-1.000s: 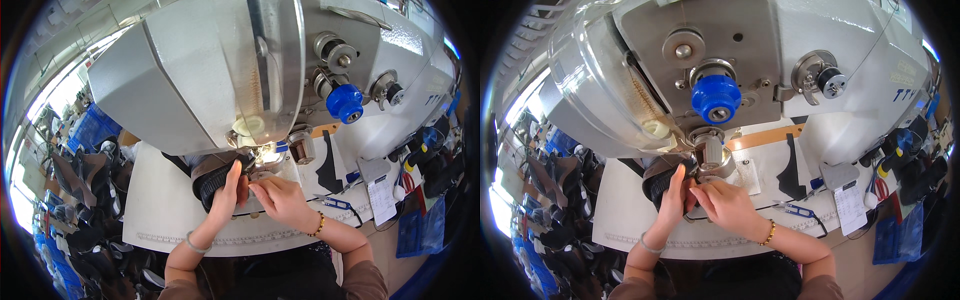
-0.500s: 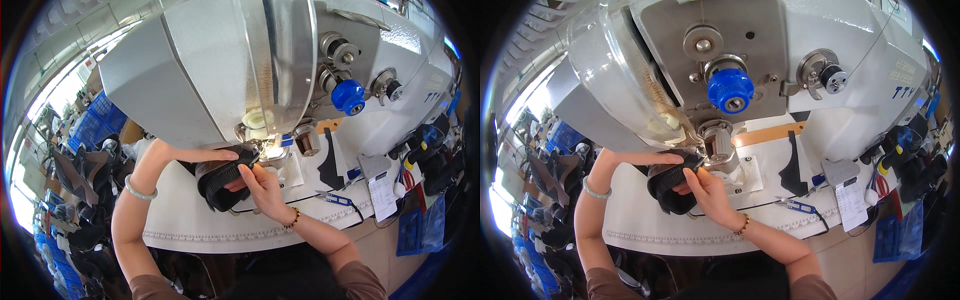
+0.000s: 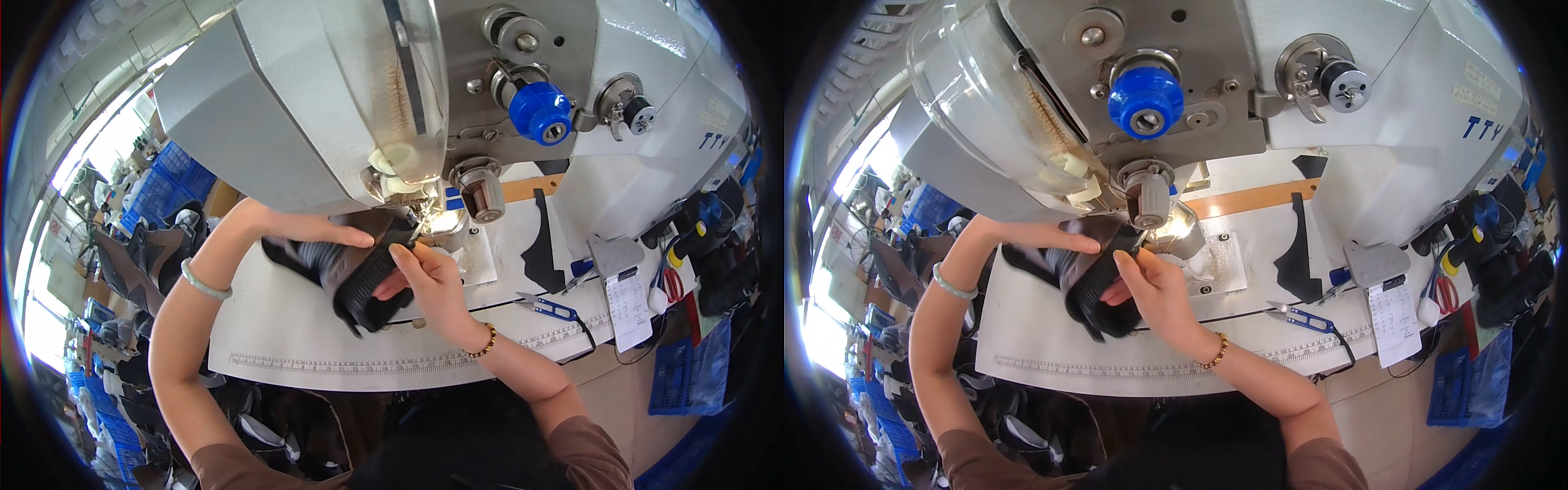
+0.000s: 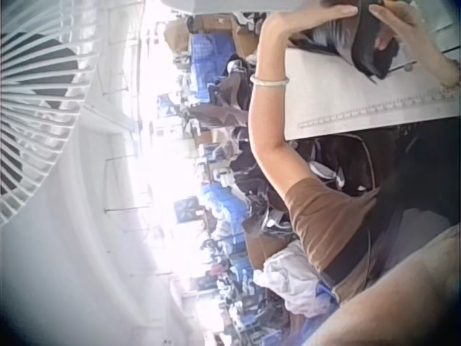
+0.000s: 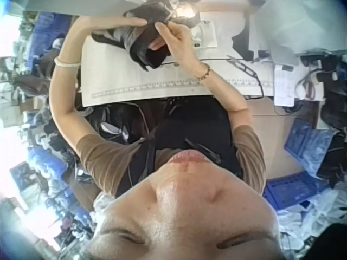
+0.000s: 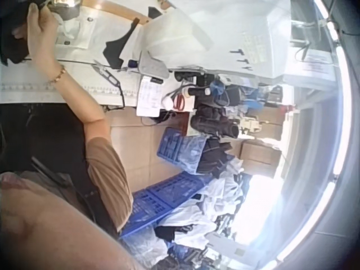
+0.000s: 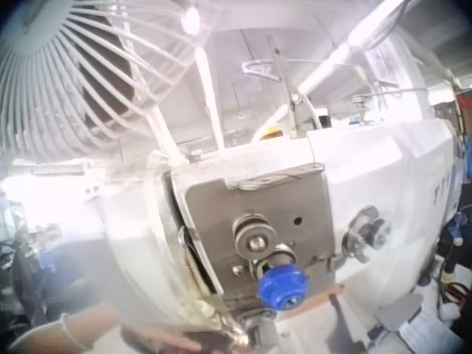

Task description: The person assembles boot upper pieces and stitches them together using a sewing machine, trimming thread with snips.

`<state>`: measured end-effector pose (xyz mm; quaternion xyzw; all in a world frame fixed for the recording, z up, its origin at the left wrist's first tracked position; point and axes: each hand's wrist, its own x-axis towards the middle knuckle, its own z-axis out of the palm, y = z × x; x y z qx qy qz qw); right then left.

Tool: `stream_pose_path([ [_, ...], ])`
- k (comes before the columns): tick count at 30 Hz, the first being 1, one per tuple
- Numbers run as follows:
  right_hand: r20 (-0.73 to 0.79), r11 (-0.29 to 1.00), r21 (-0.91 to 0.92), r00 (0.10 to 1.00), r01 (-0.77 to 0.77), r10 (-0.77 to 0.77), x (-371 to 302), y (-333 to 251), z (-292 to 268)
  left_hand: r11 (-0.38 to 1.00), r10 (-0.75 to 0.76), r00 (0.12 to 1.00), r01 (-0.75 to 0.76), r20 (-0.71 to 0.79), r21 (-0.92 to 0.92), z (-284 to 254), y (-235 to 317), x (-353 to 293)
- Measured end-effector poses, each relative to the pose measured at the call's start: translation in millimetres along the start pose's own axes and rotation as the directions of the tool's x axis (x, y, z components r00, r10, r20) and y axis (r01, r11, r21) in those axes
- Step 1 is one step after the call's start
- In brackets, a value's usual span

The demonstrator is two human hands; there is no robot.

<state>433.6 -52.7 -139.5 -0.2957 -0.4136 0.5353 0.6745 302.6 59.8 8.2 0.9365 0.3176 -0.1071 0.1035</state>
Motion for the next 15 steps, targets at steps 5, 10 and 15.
stream_pose_path([
  [5,-0.08,0.999,-0.014,0.996,-0.046,0.045,-12,-14,-12,0.691,-0.032,0.991,0.117,0.132,-0.713,28,26,-8],
  [10,-0.077,0.961,-0.268,0.996,-0.068,0.049,-29,-16,-15,0.412,-0.091,0.996,0.061,0.025,-0.909,53,36,-6],
  [15,-0.006,0.846,-0.514,0.986,0.141,-0.168,-63,-23,-41,0.524,-0.093,0.993,-0.011,-0.07,-0.851,52,36,-3],
])
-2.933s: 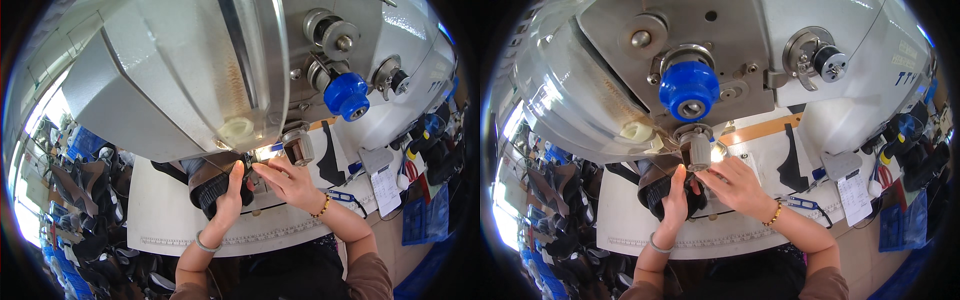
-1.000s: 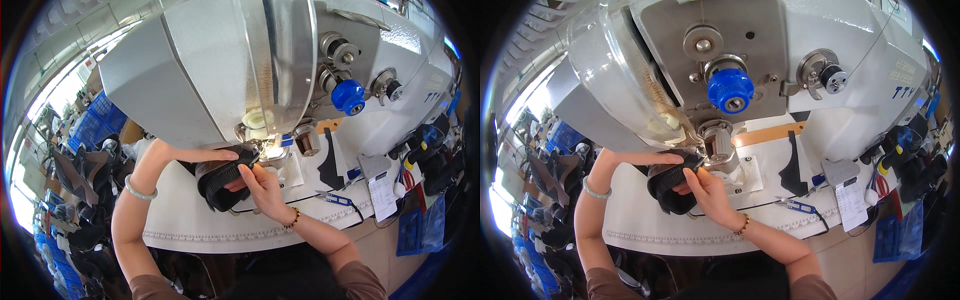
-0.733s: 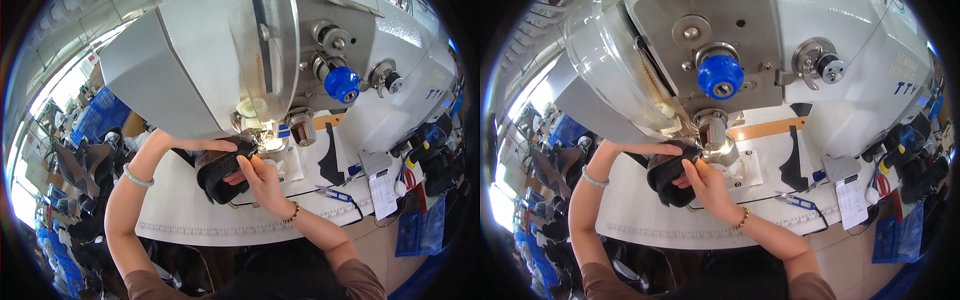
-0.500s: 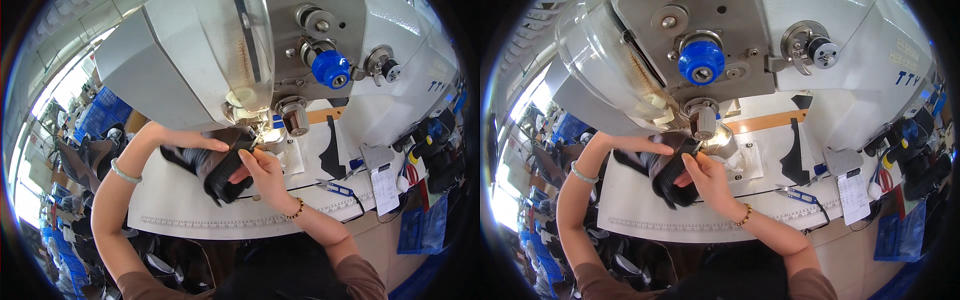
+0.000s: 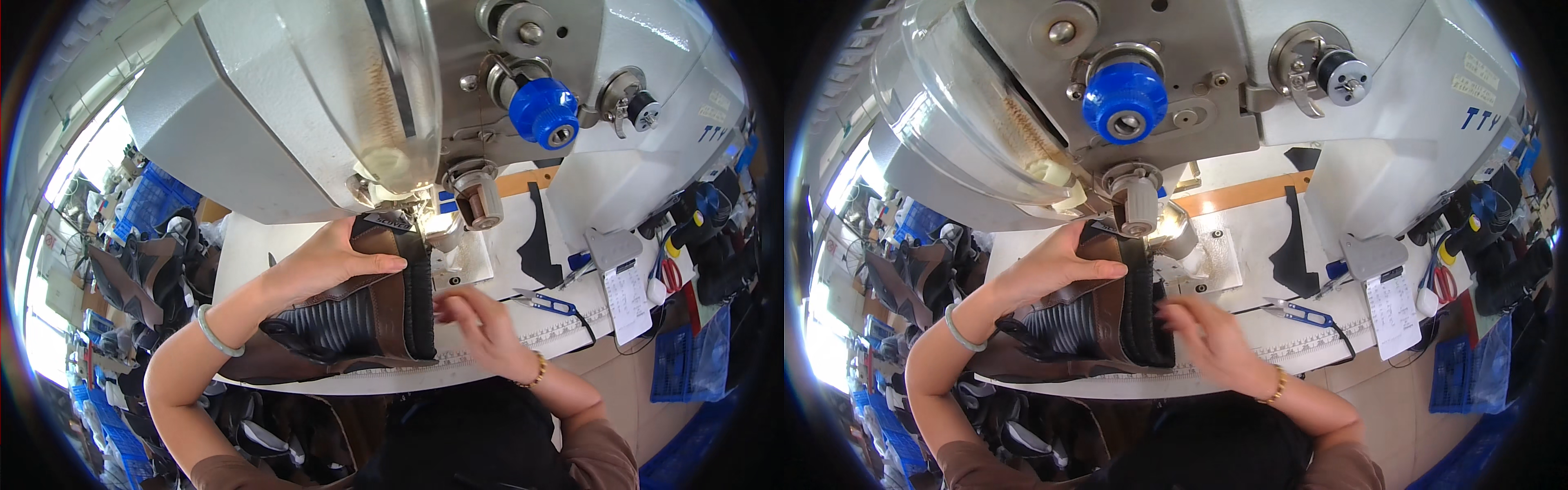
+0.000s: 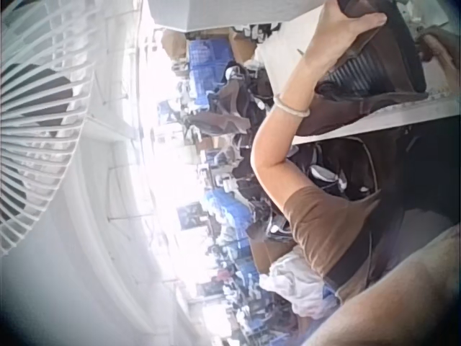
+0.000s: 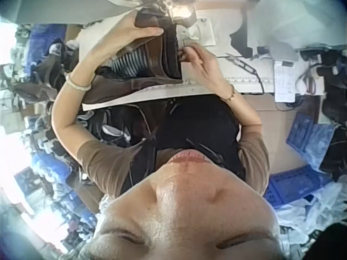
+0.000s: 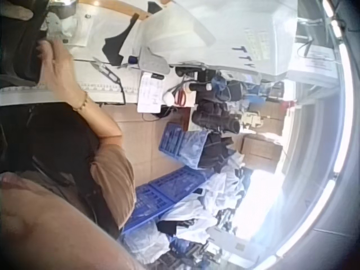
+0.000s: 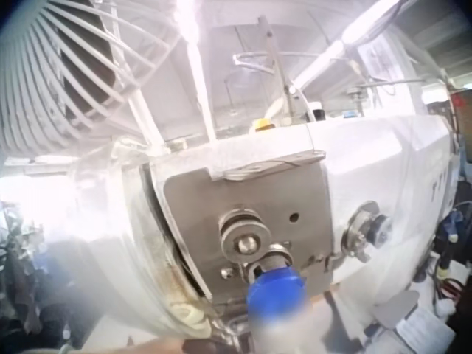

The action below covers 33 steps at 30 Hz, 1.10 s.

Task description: The person assembles boot upper pieces and stitches them together using a sewing machine, trimming thread with snips.

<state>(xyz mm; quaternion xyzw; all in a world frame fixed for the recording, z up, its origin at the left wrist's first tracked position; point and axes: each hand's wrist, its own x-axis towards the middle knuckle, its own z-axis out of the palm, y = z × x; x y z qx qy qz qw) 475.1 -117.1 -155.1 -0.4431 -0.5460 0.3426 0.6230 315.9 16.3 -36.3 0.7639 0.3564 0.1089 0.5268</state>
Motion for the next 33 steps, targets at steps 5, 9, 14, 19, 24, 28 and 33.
stream_pose_path([
  [5,0.037,0.407,-0.907,0.983,0.108,-0.179,-42,17,-77,0.998,0.029,1.0,-0.029,0.01,0.061,-7,-1,5],
  [9,0.051,0.181,-0.982,0.998,0.058,-0.041,-64,34,-107,0.994,-0.108,0.993,0.107,0.049,0.023,-13,-1,16],
  [14,0.221,0.247,-0.934,0.961,0.257,-0.164,-50,34,-114,0.987,-0.151,0.975,0.156,0.162,-0.023,-13,4,23],
  [19,-0.094,0.842,-0.52,0.989,-0.146,0.113,-28,17,-86,0.982,-0.186,0.972,0.19,0.146,-0.019,-14,5,24],
  [24,0.13,0.564,-0.79,0.964,0.242,-0.232,-11,36,-72,0.989,-0.147,0.975,0.15,0.168,-0.006,-14,2,27],
  [28,-0.205,0.638,-0.77,0.954,-0.019,-0.219,-23,60,-79,0.981,-0.178,0.972,0.188,0.153,-0.048,-12,-2,31],
  [33,-0.265,0.882,-0.428,0.96,-0.197,0.086,-63,17,-103,0.998,-0.032,0.999,0.031,0.022,0.06,-9,-8,28],
])
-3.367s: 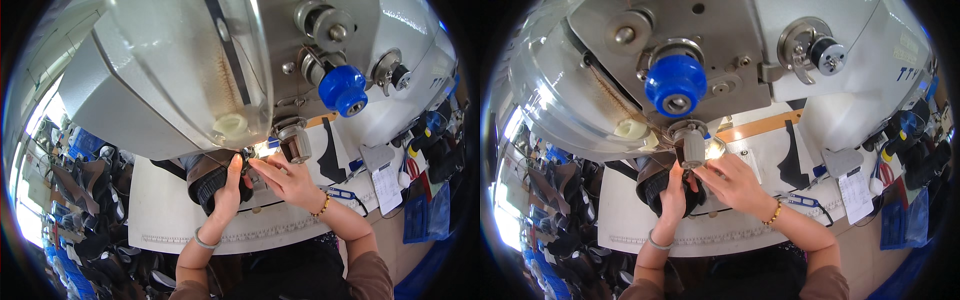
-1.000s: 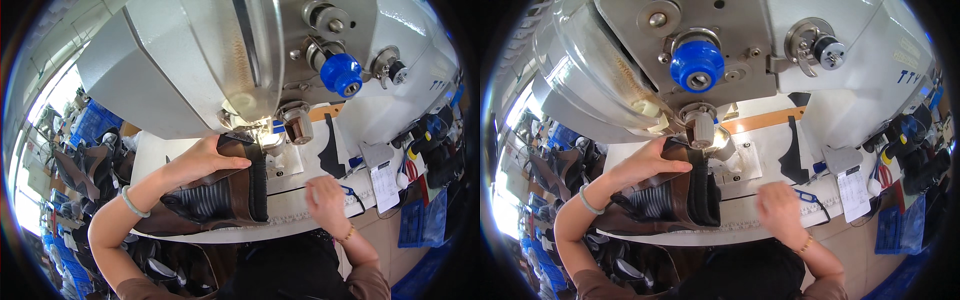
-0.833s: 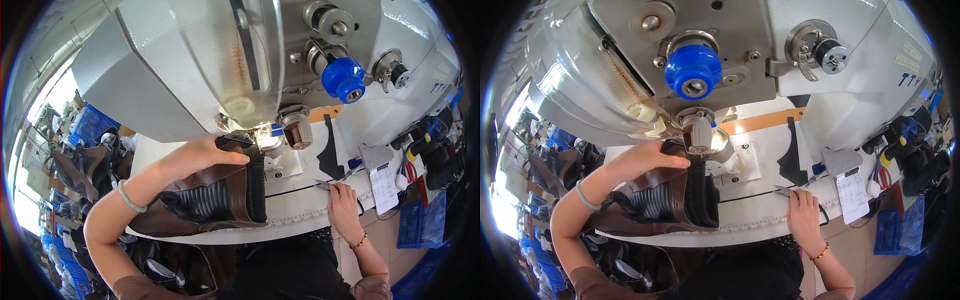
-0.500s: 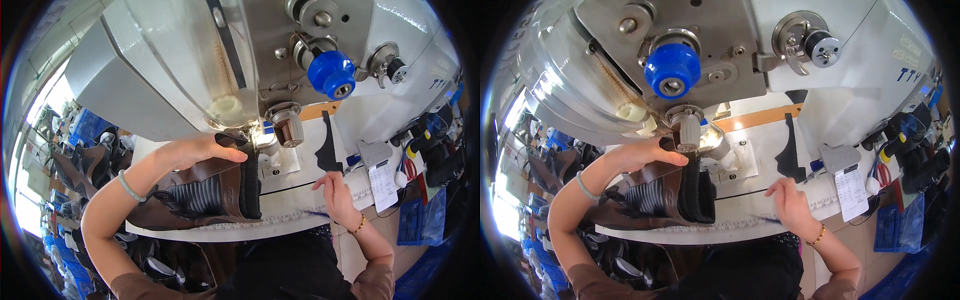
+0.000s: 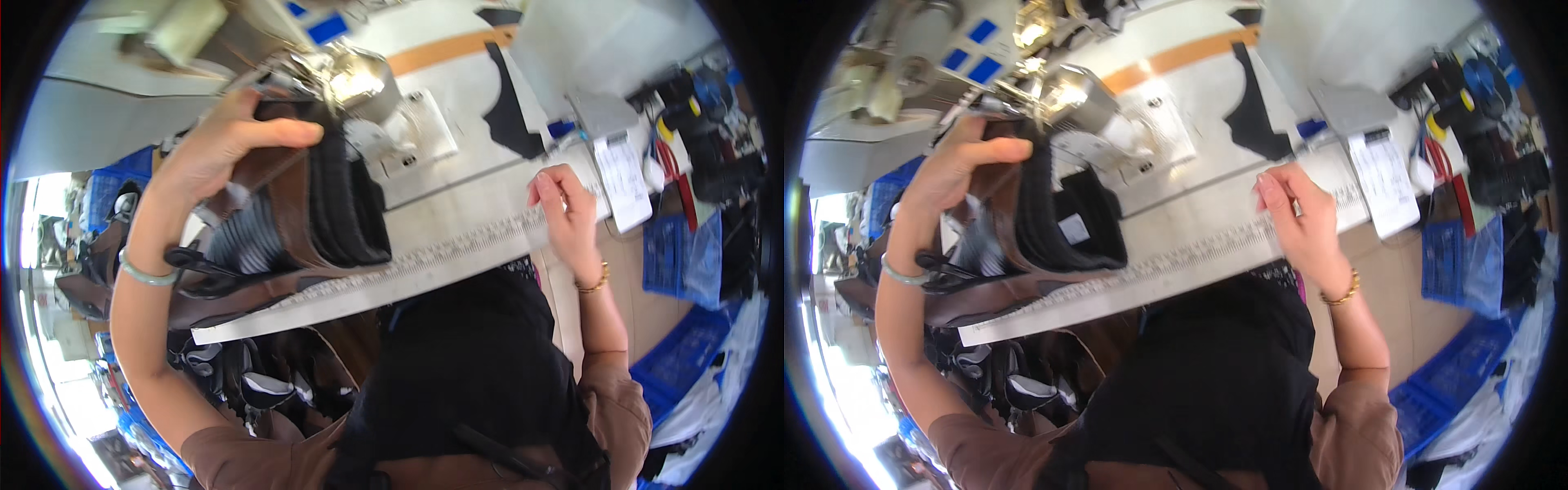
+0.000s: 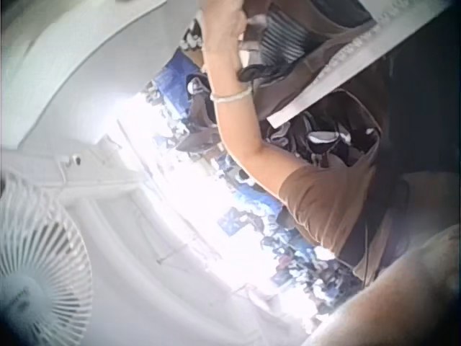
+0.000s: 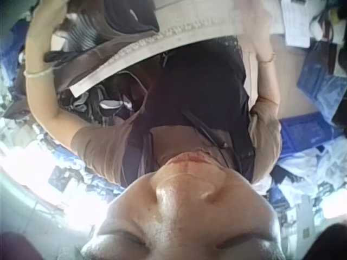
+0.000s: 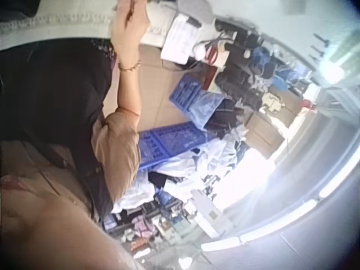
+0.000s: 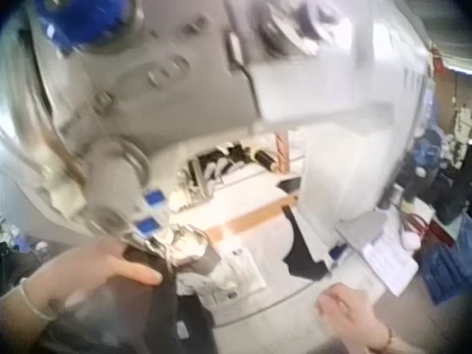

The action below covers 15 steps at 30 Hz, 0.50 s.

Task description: The person assembles boot upper pieces and stitches them together using a sewing machine, trimming thread with snips.

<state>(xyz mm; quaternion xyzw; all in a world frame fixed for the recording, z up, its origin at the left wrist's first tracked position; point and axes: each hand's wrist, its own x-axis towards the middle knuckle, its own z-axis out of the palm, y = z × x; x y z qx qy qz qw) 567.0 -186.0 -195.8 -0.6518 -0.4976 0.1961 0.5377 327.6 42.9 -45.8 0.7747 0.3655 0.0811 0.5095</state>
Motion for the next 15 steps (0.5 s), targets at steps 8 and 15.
stream_pose_path([
  [8,0.808,0.853,-0.458,0.283,-0.249,0.517,-68,48,-56,0.995,-0.039,0.999,0.042,0.032,-0.087,0,-9,6],
  [15,0.544,0.834,-0.48,0.838,0.272,0.04,-107,132,72,0.998,0.005,0.994,0.002,0.109,-0.063,-6,-12,7],
])
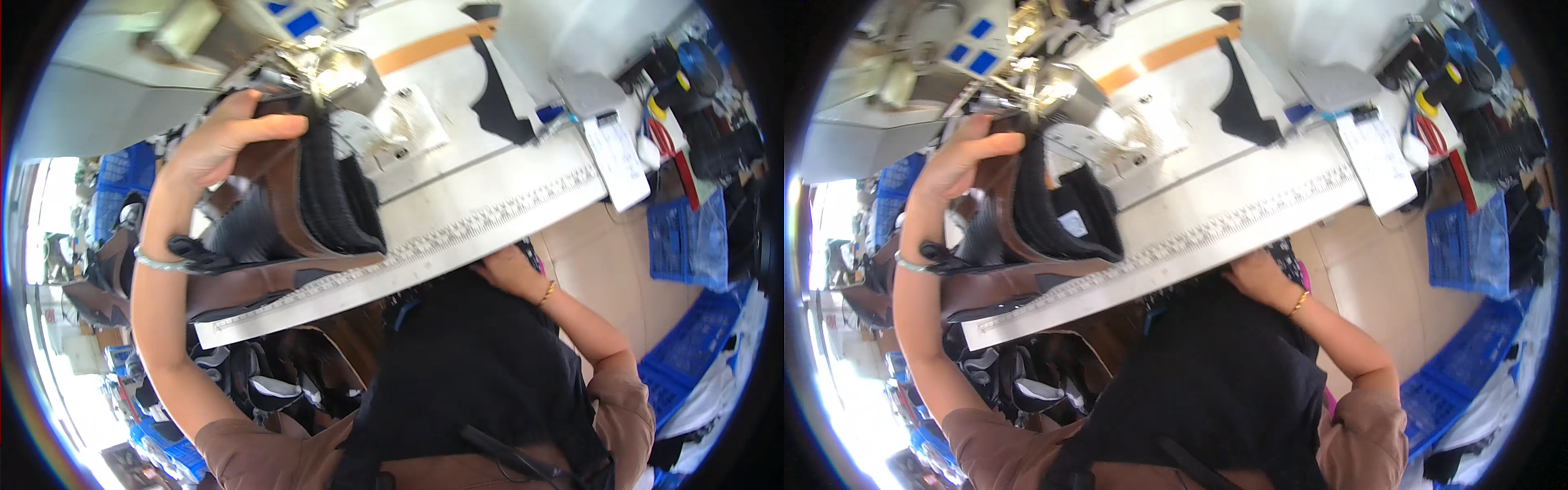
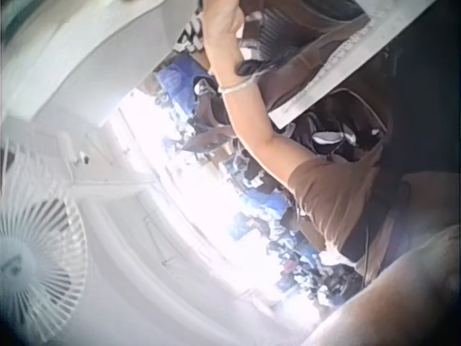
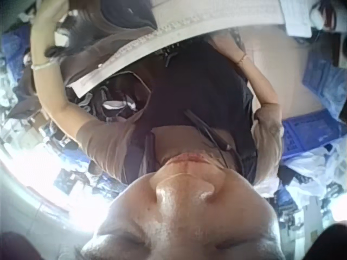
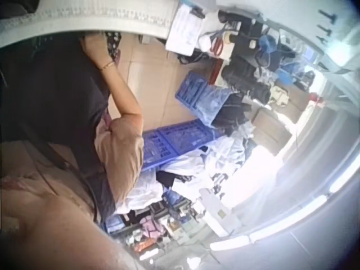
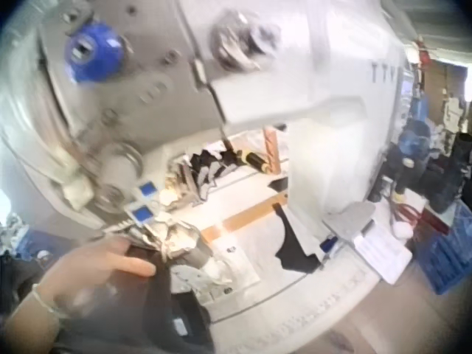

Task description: The person assembles boot upper pieces and stitches them together using a sewing machine, trimming thread with snips.

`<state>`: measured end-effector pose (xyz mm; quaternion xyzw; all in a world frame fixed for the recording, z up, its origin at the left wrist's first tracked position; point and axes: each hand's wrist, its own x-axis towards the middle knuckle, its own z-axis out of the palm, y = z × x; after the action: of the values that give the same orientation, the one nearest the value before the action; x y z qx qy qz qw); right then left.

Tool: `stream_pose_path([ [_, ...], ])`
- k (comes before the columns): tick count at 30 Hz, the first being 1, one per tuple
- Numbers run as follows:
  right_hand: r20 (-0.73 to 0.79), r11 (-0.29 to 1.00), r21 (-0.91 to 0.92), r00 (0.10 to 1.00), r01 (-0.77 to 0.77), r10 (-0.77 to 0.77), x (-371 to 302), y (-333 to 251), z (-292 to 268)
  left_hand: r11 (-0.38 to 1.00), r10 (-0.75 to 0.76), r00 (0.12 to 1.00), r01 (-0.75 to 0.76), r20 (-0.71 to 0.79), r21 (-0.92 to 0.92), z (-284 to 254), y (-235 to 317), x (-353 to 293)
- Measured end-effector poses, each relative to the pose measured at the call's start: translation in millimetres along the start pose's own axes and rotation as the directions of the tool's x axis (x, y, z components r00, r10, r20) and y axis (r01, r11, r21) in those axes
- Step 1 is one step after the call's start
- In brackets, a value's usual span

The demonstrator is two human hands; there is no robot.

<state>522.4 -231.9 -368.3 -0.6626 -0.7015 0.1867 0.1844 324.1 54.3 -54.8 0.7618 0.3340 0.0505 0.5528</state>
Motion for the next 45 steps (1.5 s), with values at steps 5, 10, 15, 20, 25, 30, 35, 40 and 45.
stream_pose_path([
  [5,-0.059,1.0,-0.004,0.998,-0.013,0.013,43,-2,20,0.993,-0.017,1.0,0.019,0.015,-0.117,-5,1,-4],
  [10,0.719,0.986,-0.117,0.695,0.116,0.003,7,-50,-92,0.985,0.017,0.999,-0.011,0.034,-0.173,-11,-7,-1],
  [15,0.043,0.899,0.396,0.974,0.189,-0.223,26,-106,-209,0.968,-0.014,0.997,0.034,0.081,-0.25,-14,-15,3],
  [20,-0.521,0.966,-0.057,0.818,0.251,-0.243,99,-128,-219,0.935,-0.08,0.991,0.112,0.109,-0.336,-11,-10,2],
  [25,-0.651,0.938,-0.128,0.687,0.321,-0.324,130,-129,-209,0.942,-0.066,0.991,0.099,0.112,-0.321,-7,2,-6],
  [30,-0.632,0.926,-0.231,0.677,0.299,-0.376,133,-135,-215,0.947,-0.103,0.99,0.128,0.101,-0.294,-6,9,-6],
  [35,-0.634,0.947,-0.22,0.704,0.234,-0.321,128,-138,-219,0.942,-0.078,0.99,0.111,0.115,-0.316,-7,9,-7],
  [40,-0.629,0.928,-0.245,0.683,0.279,-0.371,132,-138,-218,0.954,-0.088,0.993,0.108,0.084,-0.279,-5,12,-8],
  [45,-0.6,0.939,-0.187,0.724,0.287,-0.341,133,-138,-223,0.969,-0.189,0.974,0.206,0.122,-0.138,-9,17,-7],
])
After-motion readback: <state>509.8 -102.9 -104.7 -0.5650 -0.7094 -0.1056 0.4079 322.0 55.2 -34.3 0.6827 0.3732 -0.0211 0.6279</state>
